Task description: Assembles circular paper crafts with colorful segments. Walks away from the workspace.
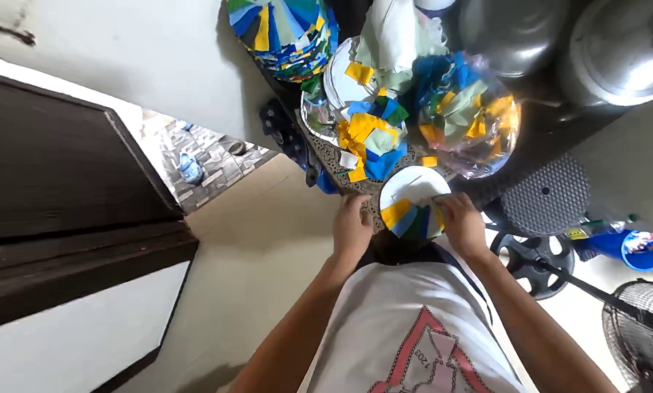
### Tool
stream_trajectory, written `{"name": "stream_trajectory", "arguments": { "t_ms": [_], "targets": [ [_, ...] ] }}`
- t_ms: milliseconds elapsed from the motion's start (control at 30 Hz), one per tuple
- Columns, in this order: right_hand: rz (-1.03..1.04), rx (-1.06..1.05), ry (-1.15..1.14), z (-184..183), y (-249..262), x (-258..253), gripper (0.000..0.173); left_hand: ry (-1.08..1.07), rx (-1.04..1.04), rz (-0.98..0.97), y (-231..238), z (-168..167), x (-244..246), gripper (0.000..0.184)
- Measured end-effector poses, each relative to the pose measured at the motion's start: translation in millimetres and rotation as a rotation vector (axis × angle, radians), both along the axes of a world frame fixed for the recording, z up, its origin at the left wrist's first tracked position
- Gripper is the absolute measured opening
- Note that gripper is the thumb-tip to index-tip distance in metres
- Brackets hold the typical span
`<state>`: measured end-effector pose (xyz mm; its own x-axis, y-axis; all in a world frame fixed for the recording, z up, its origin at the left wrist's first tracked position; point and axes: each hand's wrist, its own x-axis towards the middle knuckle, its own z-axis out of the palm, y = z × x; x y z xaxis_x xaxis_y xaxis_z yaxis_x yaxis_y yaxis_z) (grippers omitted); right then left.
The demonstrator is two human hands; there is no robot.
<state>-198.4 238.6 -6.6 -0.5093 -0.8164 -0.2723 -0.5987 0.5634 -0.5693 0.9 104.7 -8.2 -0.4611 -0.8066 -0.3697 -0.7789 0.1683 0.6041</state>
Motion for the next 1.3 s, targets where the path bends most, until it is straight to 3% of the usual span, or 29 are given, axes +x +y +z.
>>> {"name": "stream_trajectory", "arguments": {
  "t_ms": [200, 367, 500, 667, 867, 1033, 1167, 1300],
  "targets": [
    [-0.476, 0.097, -0.040, -27.7, 101.2, -7.7, 0.028, -0.012, -0.038, -0.021, -55.0, -4.0, -11.5, 0.033],
    [-0.664, 0.335, -0.147, -57.5, 175.3, 40.7, 0.029, -0.012, -0.055, -0.116, -74.0, -5.7, -16.3, 0.035],
    [-0.767, 0.499, -0.253, -74.4, 206.4, 88.0, 0.029, -0.019, -0.067, -0.156, -81.6, -4.2, -20.2, 0.035],
    [-0.812, 0.539, -0.299, -81.9, 202.7, 118.9, 0.030, -0.026, -0.046, -0.149, -90.1, -5.7, -30.4, 0.032],
    [-0.819, 0.450, -0.285, -80.9, 178.6, 117.6, 0.030, -0.073, -0.052, -0.227, -93.6, -1.3, -34.5, 0.026],
    [-0.859, 0.395, -0.281, -75.5, 168.2, 114.7, 0.030, 0.052, 0.010, -0.213, -97.3, 15.0, -27.1, 0.021],
    [-0.960, 0.253, -0.235, -68.9, 159.9, 115.4, 0.027, 0.250, 0.282, -0.048, -101.7, 17.8, -23.9, 0.026],
    [-0.963, -0.054, -0.141, -47.1, 126.4, 112.9, 0.027, 0.381, 0.592, 0.138, -95.7, 23.4, -21.9, 0.035]
  ]
}}
